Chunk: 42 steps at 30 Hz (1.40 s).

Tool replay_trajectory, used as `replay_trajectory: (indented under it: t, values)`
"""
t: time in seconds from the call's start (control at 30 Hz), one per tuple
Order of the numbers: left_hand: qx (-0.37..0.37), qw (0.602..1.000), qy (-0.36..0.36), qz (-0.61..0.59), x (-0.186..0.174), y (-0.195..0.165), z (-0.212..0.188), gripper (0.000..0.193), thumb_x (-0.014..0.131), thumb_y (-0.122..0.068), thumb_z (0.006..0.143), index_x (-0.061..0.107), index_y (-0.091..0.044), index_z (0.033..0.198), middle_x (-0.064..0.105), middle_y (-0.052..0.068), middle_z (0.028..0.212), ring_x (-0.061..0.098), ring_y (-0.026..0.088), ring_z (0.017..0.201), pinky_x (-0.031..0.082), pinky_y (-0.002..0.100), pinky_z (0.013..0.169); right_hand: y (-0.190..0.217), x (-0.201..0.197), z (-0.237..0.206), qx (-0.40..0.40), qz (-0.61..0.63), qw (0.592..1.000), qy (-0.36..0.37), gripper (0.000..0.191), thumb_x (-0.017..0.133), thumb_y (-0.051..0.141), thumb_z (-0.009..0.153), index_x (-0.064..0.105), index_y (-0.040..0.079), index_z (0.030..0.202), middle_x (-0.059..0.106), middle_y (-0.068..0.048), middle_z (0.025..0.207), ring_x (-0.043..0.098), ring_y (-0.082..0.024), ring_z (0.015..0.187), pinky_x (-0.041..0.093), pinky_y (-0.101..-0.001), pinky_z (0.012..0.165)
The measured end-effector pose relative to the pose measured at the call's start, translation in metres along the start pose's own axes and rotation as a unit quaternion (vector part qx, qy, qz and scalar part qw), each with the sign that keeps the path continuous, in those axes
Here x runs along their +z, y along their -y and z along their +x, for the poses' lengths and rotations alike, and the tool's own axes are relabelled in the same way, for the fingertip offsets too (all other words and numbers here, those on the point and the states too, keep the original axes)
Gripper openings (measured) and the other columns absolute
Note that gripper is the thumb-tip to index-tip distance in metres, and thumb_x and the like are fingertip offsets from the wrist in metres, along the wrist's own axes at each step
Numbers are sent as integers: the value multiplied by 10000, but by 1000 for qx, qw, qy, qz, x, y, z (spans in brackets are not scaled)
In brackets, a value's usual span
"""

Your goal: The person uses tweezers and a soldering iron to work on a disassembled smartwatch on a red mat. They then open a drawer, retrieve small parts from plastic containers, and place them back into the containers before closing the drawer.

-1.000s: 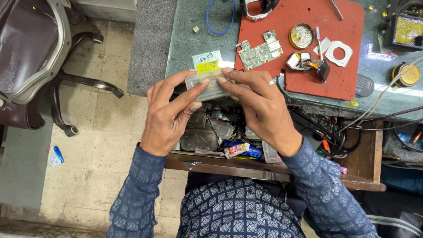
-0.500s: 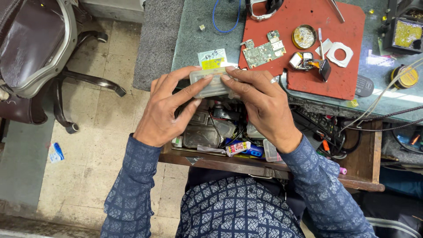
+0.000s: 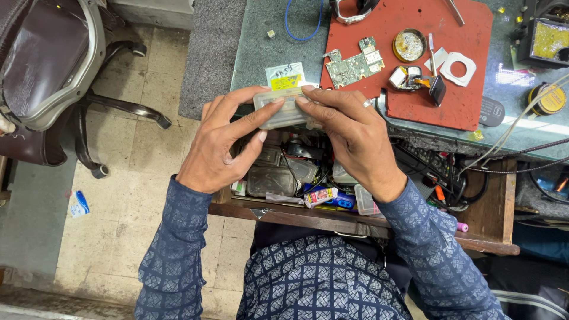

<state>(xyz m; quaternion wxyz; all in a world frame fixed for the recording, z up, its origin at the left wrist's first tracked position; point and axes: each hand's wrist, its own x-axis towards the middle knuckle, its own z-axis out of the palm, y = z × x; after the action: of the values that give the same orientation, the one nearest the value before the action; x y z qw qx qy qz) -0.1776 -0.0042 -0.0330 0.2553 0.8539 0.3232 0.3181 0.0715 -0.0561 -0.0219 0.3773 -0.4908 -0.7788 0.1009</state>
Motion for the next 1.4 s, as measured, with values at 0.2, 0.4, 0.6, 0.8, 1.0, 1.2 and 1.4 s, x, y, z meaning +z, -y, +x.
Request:
replay_trajectory:
  t: [0.2, 0.4, 0.6, 0.8, 1.0, 1.2, 1.4]
  values:
    - [14, 999, -2, 33, 0, 0, 1, 542, 744, -73, 931, 643, -242, 1437, 579, 67, 1454, 581, 261, 1263, 420, 418, 1088, 0, -2, 3, 4, -1, 1000, 7, 478, 677, -90, 892, 702, 114, 1324, 672, -84, 1359, 665, -290, 1153, 544, -376, 993]
    - [43, 995, -2, 87, -3, 1, 1, 545, 780, -107, 925, 651, -277, 1427, 597, 65, 1414, 612, 264, 1238, 462, 407, 1025, -2, -5, 7, -10, -20, 1000, 18, 468, 680, -81, 887, 708, 107, 1314, 683, -86, 1353, 676, -298, 1094, 548, -380, 936]
    - [39, 996, -25, 72, 1, 1, 1, 505, 810, -149, 924, 679, -287, 1392, 615, 50, 1402, 615, 252, 1226, 466, 405, 1037, -2, -7, 8, -16, -23, 999, 22, 462, 678, -80, 895, 706, 104, 1318, 684, -84, 1353, 682, -300, 1111, 559, -385, 941]
    - [43, 997, -34, 48, 4, 4, -3, 551, 766, -85, 889, 666, -271, 1398, 607, 64, 1428, 598, 266, 1263, 446, 429, 1076, -2, -4, 7, 0, 12, 1000, 12, 476, 654, -114, 897, 709, 110, 1313, 680, -81, 1368, 688, -281, 1164, 565, -368, 987]
    - [58, 995, -38, 69, 6, 7, -1, 516, 783, -109, 911, 682, -276, 1389, 619, 68, 1400, 609, 253, 1213, 464, 427, 1064, -3, -4, 6, -2, 11, 1000, 11, 486, 668, -111, 895, 702, 117, 1323, 676, -79, 1376, 683, -286, 1163, 557, -365, 986]
    - [59, 994, -32, 81, 0, 7, 0, 471, 810, -212, 908, 702, -276, 1362, 647, 52, 1350, 630, 252, 1190, 477, 415, 1028, -2, -4, 7, 0, 9, 1000, 15, 499, 669, -114, 885, 706, 126, 1322, 678, -69, 1380, 683, -281, 1127, 558, -361, 952]
    - [56, 994, -65, 66, 6, 4, -1, 467, 816, -215, 903, 701, -260, 1354, 658, 59, 1335, 636, 256, 1171, 485, 416, 1011, 0, -7, 12, -8, 5, 1000, 16, 477, 679, -93, 888, 701, 118, 1316, 676, -70, 1379, 684, -283, 1153, 560, -371, 969]
